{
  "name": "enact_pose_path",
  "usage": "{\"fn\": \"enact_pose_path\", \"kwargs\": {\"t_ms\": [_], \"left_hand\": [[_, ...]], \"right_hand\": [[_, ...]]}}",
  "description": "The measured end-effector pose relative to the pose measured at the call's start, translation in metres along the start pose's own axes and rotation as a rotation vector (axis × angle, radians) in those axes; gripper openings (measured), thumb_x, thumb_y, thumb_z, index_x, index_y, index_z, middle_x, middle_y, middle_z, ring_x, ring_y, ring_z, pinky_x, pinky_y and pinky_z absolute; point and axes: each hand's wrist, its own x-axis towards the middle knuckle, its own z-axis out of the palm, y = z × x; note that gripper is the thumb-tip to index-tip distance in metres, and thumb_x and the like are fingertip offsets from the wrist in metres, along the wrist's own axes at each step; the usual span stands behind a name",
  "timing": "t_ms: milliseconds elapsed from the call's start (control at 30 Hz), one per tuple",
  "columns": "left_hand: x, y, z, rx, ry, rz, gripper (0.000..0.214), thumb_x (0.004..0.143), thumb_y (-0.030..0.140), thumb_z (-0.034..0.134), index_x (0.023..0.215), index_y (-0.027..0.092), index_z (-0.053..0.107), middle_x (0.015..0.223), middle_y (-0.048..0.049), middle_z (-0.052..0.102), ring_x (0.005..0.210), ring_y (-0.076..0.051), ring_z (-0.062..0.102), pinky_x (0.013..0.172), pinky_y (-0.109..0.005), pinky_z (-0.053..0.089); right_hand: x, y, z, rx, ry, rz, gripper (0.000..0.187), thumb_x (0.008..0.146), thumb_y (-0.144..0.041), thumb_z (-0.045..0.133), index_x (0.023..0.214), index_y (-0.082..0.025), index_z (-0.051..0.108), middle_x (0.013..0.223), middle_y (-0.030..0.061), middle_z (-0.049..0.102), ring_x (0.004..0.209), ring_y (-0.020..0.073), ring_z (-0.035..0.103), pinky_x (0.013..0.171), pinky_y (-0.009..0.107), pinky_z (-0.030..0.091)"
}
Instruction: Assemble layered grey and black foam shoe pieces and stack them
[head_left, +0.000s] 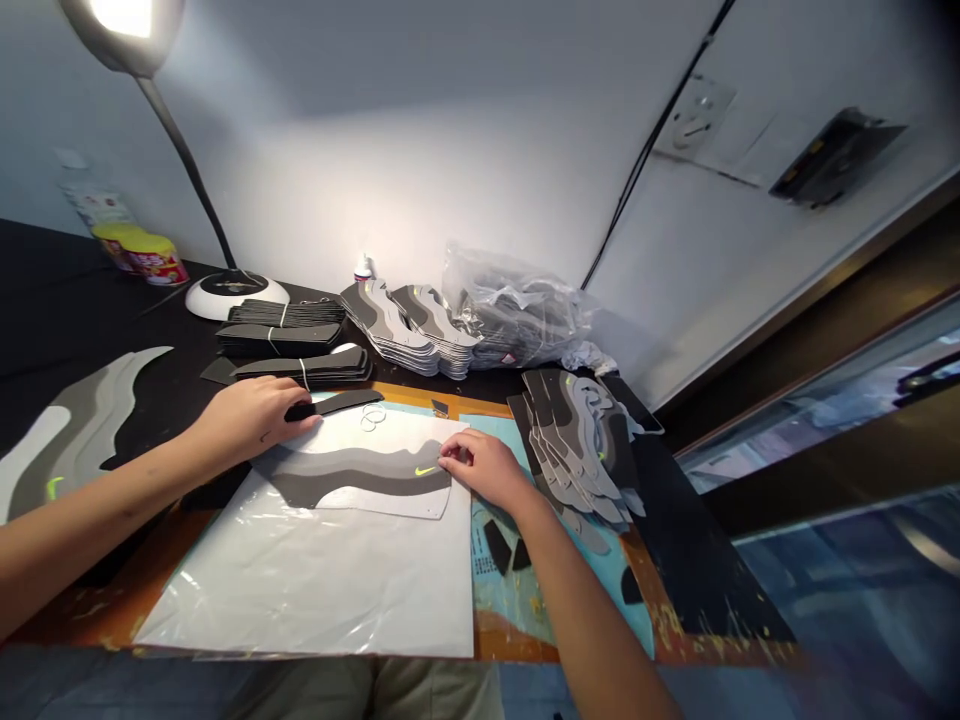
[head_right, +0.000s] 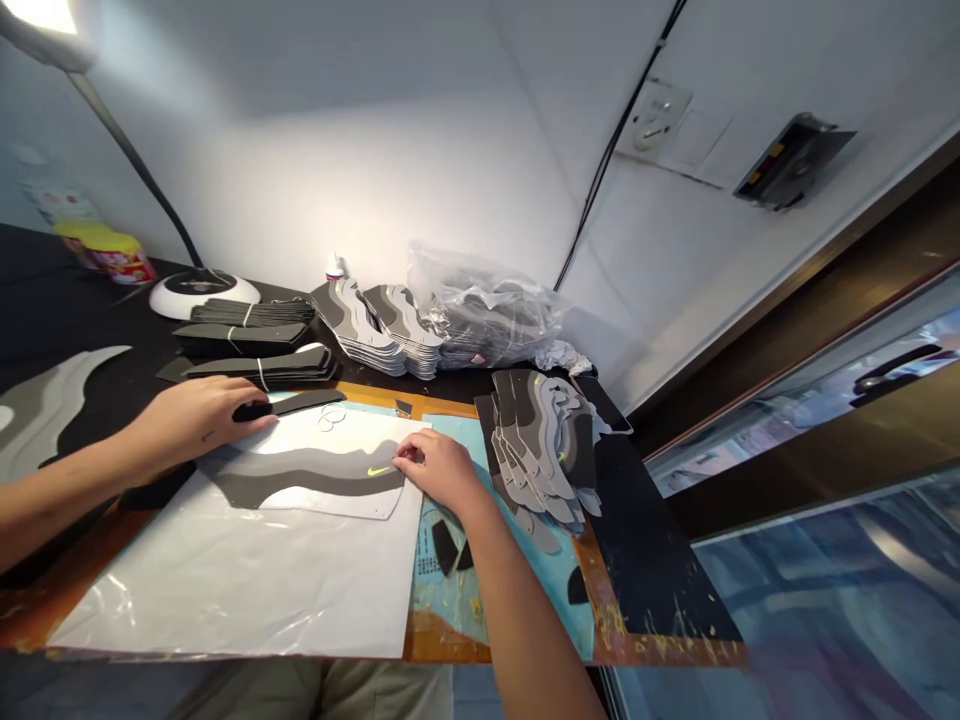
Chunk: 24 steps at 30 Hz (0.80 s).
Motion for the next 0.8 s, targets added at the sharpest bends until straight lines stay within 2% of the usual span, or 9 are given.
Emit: {"fn": "enact_pose_path", "kwargs": {"t_ms": [167, 300, 433, 567, 667, 733, 800], "left_hand": [[0.000, -0.008, 0.008, -0.067, -0.058, 0.024, 0.054, 0.098, 0.054, 0.040, 0.114, 0.011, 0.069, 0.112, -0.0152, 0.068, 0.099, -0.031, 0.066, 0.079, -0.034, 0.048], [0.002, -0.017, 0.015, -0.096, -0.059, 0.066, 0.048, 0.099, 0.051, 0.042, 0.109, 0.012, 0.068, 0.106, -0.0140, 0.067, 0.098, -0.029, 0.063, 0.081, -0.034, 0.047], [0.007, -0.014, 0.016, -0.050, -0.087, 0.083, 0.036, 0.094, 0.042, 0.047, 0.100, 0.011, 0.065, 0.100, -0.0146, 0.066, 0.094, -0.029, 0.061, 0.083, -0.035, 0.047], [0.018, 0.002, -0.003, -0.058, -0.100, 0.079, 0.035, 0.090, 0.044, 0.053, 0.099, 0.012, 0.065, 0.094, -0.0132, 0.068, 0.085, -0.028, 0.063, 0.072, -0.035, 0.046], [0.038, 0.022, -0.021, -0.101, -0.054, 0.150, 0.037, 0.092, 0.046, 0.052, 0.102, 0.013, 0.066, 0.094, -0.0115, 0.069, 0.081, -0.025, 0.064, 0.069, -0.032, 0.045], [0.060, 0.037, -0.023, -0.144, 0.020, 0.231, 0.035, 0.094, 0.043, 0.052, 0.103, 0.013, 0.067, 0.093, -0.0109, 0.069, 0.082, -0.024, 0.064, 0.072, -0.032, 0.046], [0.083, 0.052, -0.015, -0.177, 0.064, 0.295, 0.033, 0.093, 0.040, 0.054, 0.104, 0.013, 0.068, 0.095, -0.0106, 0.071, 0.089, -0.025, 0.065, 0.078, -0.033, 0.047]], "right_hand": [[0.000, -0.002, -0.001, 0.011, -0.012, 0.012, 0.004, 0.085, -0.021, 0.072, 0.089, -0.021, 0.073, 0.091, -0.0001, 0.067, 0.076, 0.0122, 0.056, 0.070, 0.025, 0.039], [0.000, -0.003, -0.002, 0.002, -0.017, 0.020, 0.005, 0.085, -0.020, 0.071, 0.089, -0.021, 0.073, 0.091, -0.0002, 0.067, 0.076, 0.0121, 0.056, 0.070, 0.025, 0.038], [0.001, -0.002, -0.001, 0.005, -0.011, 0.009, 0.004, 0.085, -0.020, 0.071, 0.089, -0.021, 0.073, 0.091, 0.0002, 0.067, 0.077, 0.0125, 0.056, 0.071, 0.025, 0.039], [0.000, -0.003, -0.001, 0.023, -0.007, 0.012, 0.005, 0.084, -0.019, 0.071, 0.088, -0.021, 0.072, 0.091, 0.0003, 0.068, 0.077, 0.0126, 0.057, 0.072, 0.025, 0.040], [0.000, -0.003, -0.001, 0.022, -0.006, 0.012, 0.005, 0.084, -0.019, 0.071, 0.088, -0.022, 0.073, 0.091, 0.0000, 0.069, 0.076, 0.0124, 0.057, 0.072, 0.025, 0.040], [0.001, -0.002, 0.000, 0.028, -0.004, 0.007, 0.005, 0.084, -0.020, 0.072, 0.089, -0.022, 0.073, 0.091, 0.0000, 0.069, 0.077, 0.0126, 0.057, 0.072, 0.025, 0.040], [0.001, 0.000, 0.001, 0.038, -0.001, 0.000, 0.005, 0.084, -0.020, 0.072, 0.089, -0.022, 0.073, 0.091, 0.0002, 0.068, 0.078, 0.0130, 0.058, 0.072, 0.025, 0.041]]}}
